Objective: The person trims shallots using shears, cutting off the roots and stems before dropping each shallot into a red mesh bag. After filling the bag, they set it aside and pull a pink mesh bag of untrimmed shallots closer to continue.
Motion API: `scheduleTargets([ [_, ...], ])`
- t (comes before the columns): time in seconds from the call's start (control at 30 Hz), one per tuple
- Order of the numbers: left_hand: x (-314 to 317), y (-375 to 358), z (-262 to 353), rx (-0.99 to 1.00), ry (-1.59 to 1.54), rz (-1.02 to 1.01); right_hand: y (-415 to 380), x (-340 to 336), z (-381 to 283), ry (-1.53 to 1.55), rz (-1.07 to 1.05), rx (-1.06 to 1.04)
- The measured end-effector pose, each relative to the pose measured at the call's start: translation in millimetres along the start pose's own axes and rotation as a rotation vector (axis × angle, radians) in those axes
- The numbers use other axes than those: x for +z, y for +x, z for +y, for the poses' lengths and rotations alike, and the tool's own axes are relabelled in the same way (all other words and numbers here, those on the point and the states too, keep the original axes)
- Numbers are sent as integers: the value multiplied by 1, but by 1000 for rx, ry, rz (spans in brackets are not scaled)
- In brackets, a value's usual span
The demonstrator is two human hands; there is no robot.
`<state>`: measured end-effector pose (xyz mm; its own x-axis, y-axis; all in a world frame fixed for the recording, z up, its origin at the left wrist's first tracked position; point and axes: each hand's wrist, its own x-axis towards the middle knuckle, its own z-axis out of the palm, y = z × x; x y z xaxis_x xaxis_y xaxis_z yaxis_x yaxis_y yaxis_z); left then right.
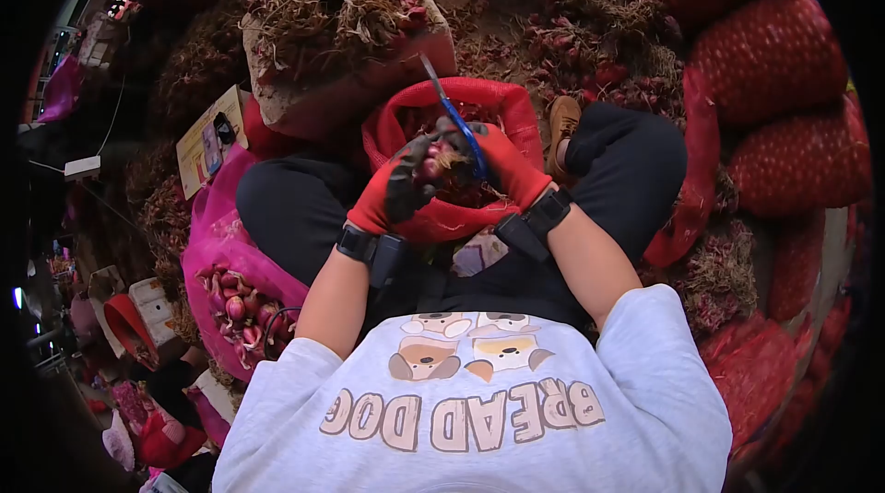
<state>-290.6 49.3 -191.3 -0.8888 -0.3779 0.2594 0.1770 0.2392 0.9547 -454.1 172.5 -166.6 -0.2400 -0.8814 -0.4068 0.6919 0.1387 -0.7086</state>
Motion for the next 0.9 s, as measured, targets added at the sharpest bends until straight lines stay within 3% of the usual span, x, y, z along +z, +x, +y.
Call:
scheduleTargets([
  [0.03,-4,-4,-6,-361,-380,12,-2,3,0,71,18,11],
  [0.1,-6,-9,-17,-742,-918,83,6,-8,6,78,-23,-16],
  [0.17,-7,-10,-25,-771,-1236,198,9,-12,12,-41,-3,-72],
  [0.27,5,-2,-31,-540,-1209,-37,5,17,4,-349,92,-223],
  [0.33,14,7,-7,-523,-1189,8,12,13,12,-480,108,-356],
  [0.37,15,10,5,-513,-1177,31,12,12,12,-428,81,-309],
  [0.47,14,7,18,-785,-1000,189,9,19,4,-322,21,-171],
  [0.53,8,5,15,-747,-1178,161,4,28,-1,-308,15,-75],
  [0.63,-9,5,-4,-793,-1533,217,0,23,-7,-829,163,-350],
  [0.67,-15,7,-10,-820,-1668,251,-22,50,-38,-1161,236,-435],
  [0.77,-25,8,-11,-694,-1668,169,-44,43,-43,-1490,238,-502],
  [0.9,-23,10,-7,-774,-1404,390,-71,42,-37,-1607,246,-423],
])
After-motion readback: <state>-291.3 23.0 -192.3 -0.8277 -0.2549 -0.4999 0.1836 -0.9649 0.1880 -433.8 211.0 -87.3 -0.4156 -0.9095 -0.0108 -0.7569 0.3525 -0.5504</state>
